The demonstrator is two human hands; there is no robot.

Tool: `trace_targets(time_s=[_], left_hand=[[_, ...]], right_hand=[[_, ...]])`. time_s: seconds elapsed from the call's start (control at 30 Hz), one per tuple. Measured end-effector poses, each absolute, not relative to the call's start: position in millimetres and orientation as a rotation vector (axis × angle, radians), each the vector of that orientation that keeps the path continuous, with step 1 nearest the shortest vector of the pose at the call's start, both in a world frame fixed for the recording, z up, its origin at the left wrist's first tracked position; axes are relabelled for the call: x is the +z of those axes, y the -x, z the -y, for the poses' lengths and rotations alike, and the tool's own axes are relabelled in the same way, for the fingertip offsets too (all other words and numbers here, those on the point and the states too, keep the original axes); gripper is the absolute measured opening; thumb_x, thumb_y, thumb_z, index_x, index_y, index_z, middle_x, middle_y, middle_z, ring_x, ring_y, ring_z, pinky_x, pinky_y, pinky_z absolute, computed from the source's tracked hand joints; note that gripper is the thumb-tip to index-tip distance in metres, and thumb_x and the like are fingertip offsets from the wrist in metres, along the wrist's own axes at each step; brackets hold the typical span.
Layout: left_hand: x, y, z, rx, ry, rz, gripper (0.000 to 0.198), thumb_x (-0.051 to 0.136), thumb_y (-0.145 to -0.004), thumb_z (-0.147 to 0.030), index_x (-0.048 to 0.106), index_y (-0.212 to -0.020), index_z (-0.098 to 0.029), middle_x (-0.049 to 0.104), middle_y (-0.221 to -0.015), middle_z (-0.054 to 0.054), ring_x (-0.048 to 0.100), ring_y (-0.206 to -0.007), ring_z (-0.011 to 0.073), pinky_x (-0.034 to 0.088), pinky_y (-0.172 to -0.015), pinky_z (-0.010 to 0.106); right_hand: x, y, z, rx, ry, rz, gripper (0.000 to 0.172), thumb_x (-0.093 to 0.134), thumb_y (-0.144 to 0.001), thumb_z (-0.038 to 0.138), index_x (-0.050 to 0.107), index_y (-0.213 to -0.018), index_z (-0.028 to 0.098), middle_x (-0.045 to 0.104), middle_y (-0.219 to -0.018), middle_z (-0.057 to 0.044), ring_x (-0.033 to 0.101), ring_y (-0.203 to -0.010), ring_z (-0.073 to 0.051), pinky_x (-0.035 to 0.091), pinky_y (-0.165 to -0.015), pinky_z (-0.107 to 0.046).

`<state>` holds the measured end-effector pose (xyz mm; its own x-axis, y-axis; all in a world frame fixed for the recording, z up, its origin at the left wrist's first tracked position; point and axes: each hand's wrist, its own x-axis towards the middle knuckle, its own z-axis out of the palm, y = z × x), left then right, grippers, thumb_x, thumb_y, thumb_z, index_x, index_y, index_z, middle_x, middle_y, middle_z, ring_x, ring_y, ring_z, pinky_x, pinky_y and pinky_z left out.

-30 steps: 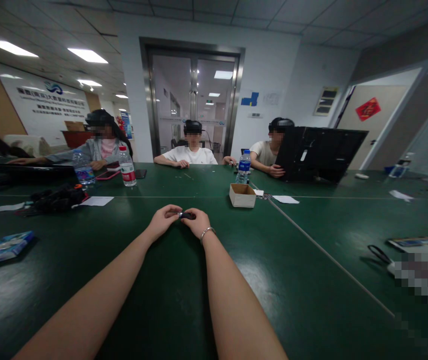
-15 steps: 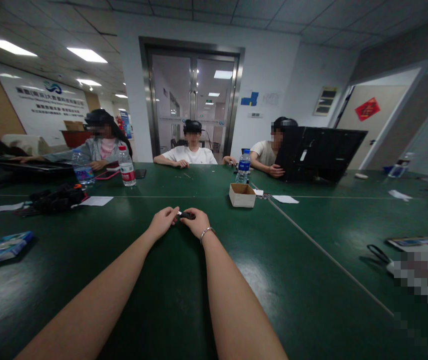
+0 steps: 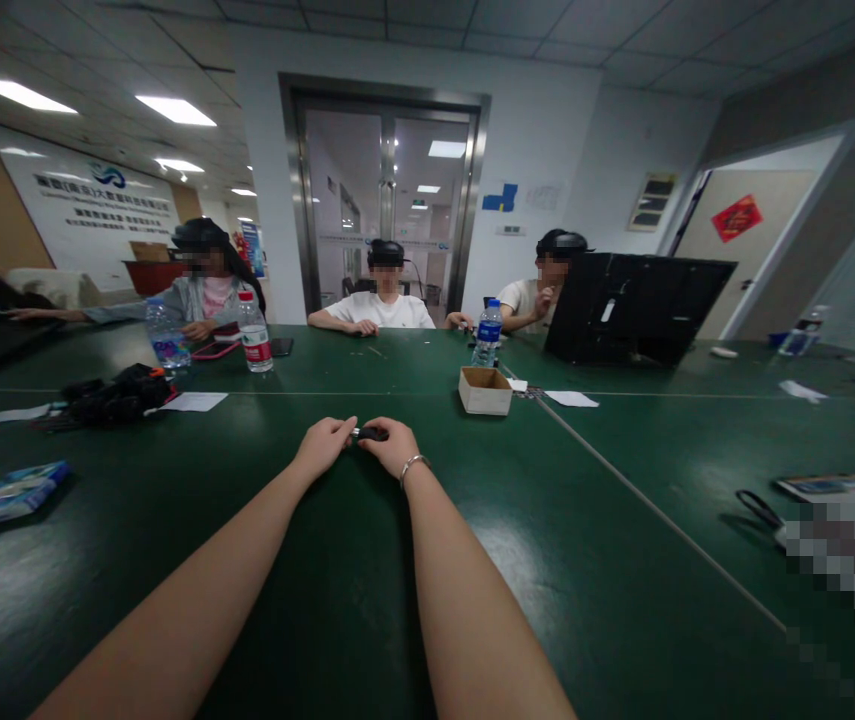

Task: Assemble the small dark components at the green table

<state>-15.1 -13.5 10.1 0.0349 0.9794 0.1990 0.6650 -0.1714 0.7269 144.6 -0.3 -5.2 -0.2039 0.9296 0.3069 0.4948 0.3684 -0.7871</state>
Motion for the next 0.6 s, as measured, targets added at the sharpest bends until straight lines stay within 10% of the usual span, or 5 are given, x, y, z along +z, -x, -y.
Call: trace_targets(time_s=[0.6], left_hand=[[13.0,16.0,15.4,0.92,-1.772,-1.609,0.049,0.037,-0.077,-0.058,0.06,-0.063,-0.018,0.059,-0.063,0.004,0.052,-0.058,0.0169,0.035,-0.056,0.027]], right_hand=[[-2.6,-145.1,4.9,0.691,1.272,1.846,0.027,0.067,-0.064,0.026,0.067,-0.09,0.02,0.063,-0.078,0.0,0.055,-0.068,-0.013,0.044,-0.067,-0.026]])
